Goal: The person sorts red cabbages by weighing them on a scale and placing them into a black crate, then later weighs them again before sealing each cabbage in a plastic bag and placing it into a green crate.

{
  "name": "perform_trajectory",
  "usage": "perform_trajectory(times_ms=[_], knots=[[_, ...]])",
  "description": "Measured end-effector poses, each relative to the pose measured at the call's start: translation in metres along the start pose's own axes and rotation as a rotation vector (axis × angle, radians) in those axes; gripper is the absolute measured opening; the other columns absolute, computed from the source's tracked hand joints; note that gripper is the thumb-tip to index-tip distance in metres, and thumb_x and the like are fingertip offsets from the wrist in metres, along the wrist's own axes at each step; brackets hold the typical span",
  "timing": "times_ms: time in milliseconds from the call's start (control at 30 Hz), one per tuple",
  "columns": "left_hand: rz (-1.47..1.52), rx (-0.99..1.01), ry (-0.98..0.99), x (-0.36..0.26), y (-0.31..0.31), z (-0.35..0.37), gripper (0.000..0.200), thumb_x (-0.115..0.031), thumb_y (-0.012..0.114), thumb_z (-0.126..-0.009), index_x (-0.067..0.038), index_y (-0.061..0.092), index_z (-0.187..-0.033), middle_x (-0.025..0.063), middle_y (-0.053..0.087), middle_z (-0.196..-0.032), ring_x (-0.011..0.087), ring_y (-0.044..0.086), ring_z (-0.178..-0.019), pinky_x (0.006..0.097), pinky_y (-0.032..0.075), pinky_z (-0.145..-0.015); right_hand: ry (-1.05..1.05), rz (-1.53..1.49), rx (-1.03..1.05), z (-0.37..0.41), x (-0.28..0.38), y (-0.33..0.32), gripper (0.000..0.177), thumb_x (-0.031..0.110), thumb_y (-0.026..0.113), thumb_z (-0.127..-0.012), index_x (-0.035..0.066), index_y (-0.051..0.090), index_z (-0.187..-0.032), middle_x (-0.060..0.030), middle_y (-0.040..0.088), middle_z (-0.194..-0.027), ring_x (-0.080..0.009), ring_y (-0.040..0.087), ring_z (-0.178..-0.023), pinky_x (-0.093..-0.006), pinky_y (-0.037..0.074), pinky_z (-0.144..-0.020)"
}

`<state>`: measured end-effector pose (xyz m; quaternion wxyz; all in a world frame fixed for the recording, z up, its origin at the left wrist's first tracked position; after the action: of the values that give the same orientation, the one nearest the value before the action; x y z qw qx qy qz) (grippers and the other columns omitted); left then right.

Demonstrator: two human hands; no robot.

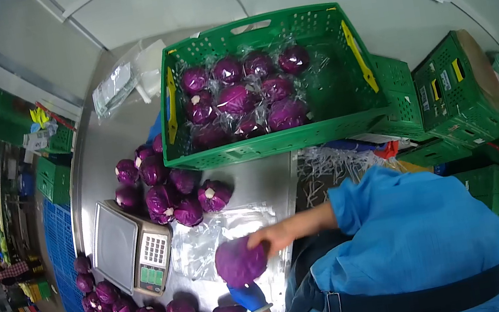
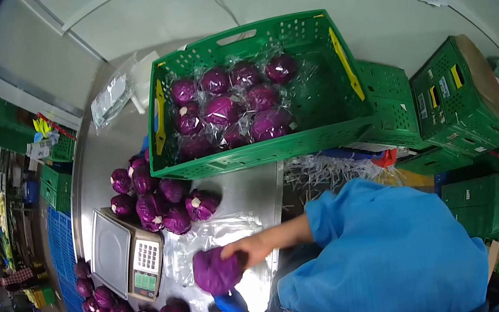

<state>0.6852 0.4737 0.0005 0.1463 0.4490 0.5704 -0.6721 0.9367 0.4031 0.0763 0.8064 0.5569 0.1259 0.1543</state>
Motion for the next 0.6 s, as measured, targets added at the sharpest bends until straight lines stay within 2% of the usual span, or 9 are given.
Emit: perform_trajectory(times_ms=[33, 133, 200, 367, 400, 433, 467, 567, 600], knots=[[0.288, 0.059, -0.084, -0.012, 0.002, 0.002, 0.035, -0.012, 0.064, -0.090, 0.001, 0.055, -0.122, 0.0135, 0.059, -0.119, 0.0157, 0.056, -0.102, 0.0290, 0.050, -0.079, 0.061, -0.041, 0.105, -0.016, -0.018, -0.002, 0.039, 0.016, 0.061, -0.088, 0.004, 0.056, -0.124, -0.0061, 0.061, -0.125, -0.0176, 0.056, -0.115, -0.0377, 0.042, -0.106], [-0.222, 0.486, 0.375, -0.058, -0.045, -0.028, 0.049, -0.018, 0.053, -0.096, -0.002, 0.039, -0.140, 0.0121, 0.052, -0.131, 0.0207, 0.053, -0.116, 0.0356, 0.045, -0.100, -0.006, 0.286, 0.263, -0.038, -0.051, 0.008, 0.066, 0.012, 0.064, -0.081, 0.009, 0.038, -0.142, -0.0056, 0.053, -0.132, -0.0178, 0.052, -0.118, -0.0352, 0.042, -0.104], [0.807, 0.334, -0.356, -0.063, -0.066, -0.004, 0.052, -0.017, 0.044, -0.098, -0.009, 0.031, -0.148, 0.0116, 0.040, -0.144, 0.0221, 0.045, -0.129, 0.0387, 0.037, -0.110, -0.154, 0.537, 0.175, -0.038, -0.064, 0.006, 0.072, 0.017, 0.068, -0.079, 0.007, 0.036, -0.142, -0.0093, 0.050, -0.133, -0.0172, 0.050, -0.120, -0.0347, 0.041, -0.103], [-0.046, 0.306, 0.201, -0.063, -0.059, 0.029, 0.057, -0.003, 0.043, -0.094, -0.006, 0.029, -0.150, 0.0105, 0.033, -0.152, 0.0223, 0.037, -0.137, 0.0375, 0.027, -0.116, -0.381, 1.206, -0.354, -0.055, -0.085, -0.022, 0.074, 0.035, 0.072, -0.074, -0.001, 0.046, -0.133, -0.0189, 0.061, -0.116, -0.0286, 0.061, -0.106, -0.0365, 0.049, -0.093], [0.147, 0.318, 0.076, -0.073, -0.048, 0.035, 0.071, 0.016, 0.040, -0.075, 0.004, 0.034, -0.144, 0.0184, 0.040, -0.147, 0.0308, 0.040, -0.136, 0.0405, 0.030, -0.115, -0.370, 1.272, -0.410, -0.056, -0.089, -0.027, 0.078, 0.041, 0.072, -0.072, -0.004, 0.046, -0.131, -0.0212, 0.063, -0.112, -0.0326, 0.063, -0.102, -0.0379, 0.051, -0.090], [0.008, 0.351, 0.136, -0.085, -0.046, 0.036, 0.072, 0.016, 0.039, -0.075, 0.004, 0.033, -0.145, 0.0187, 0.038, -0.149, 0.0308, 0.039, -0.136, 0.0402, 0.030, -0.115, -0.372, 1.289, -0.538, -0.059, -0.093, -0.034, 0.083, 0.048, 0.074, -0.069, -0.008, 0.049, -0.125, -0.0252, 0.064, -0.110, -0.0361, 0.064, -0.102, -0.0393, 0.052, -0.088], [-0.129, 0.381, 0.197, -0.095, -0.048, 0.035, 0.073, 0.017, 0.039, -0.075, 0.004, 0.031, -0.147, 0.0191, 0.036, -0.150, 0.0309, 0.039, -0.137, 0.0399, 0.030, -0.115, -0.328, 1.333, -0.522, -0.062, -0.094, -0.041, 0.084, 0.049, 0.073, -0.070, -0.008, 0.049, -0.125, -0.0255, 0.063, -0.110, -0.0363, 0.064, -0.102, -0.0397, 0.052, -0.088], [0.173, 0.269, 0.140, -0.085, -0.062, 0.035, 0.080, 0.017, 0.051, -0.075, -0.001, 0.028, -0.150, 0.0137, 0.034, -0.152, 0.0219, 0.039, -0.136, 0.0347, 0.033, -0.111, -0.222, 1.377, -0.360, -0.040, -0.091, -0.032, 0.085, 0.051, 0.072, -0.074, -0.009, 0.046, -0.128, -0.0250, 0.063, -0.113, -0.0372, 0.058, -0.114, -0.0428, 0.048, -0.095], [0.181, 0.273, 0.093, -0.091, -0.078, 0.034, 0.076, 0.010, 0.050, -0.079, -0.002, 0.027, -0.150, 0.0119, 0.037, -0.136, 0.0213, 0.040, -0.121, 0.0328, 0.035, -0.101, -0.358, 1.473, -0.250, -0.028, -0.094, -0.019, 0.080, 0.047, 0.072, -0.076, -0.008, 0.048, -0.128, -0.0245, 0.063, -0.113, -0.0371, 0.055, -0.117, -0.0429, 0.045, -0.097]])
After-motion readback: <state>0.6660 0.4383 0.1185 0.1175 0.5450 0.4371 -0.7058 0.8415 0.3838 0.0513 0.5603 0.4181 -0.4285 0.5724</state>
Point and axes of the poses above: each hand's wrist, its own z-axis away from the middle knuckle, its own y-axis out of the palm, x = y × z, the point moved 1 cm from there along -z, towards the middle knuckle
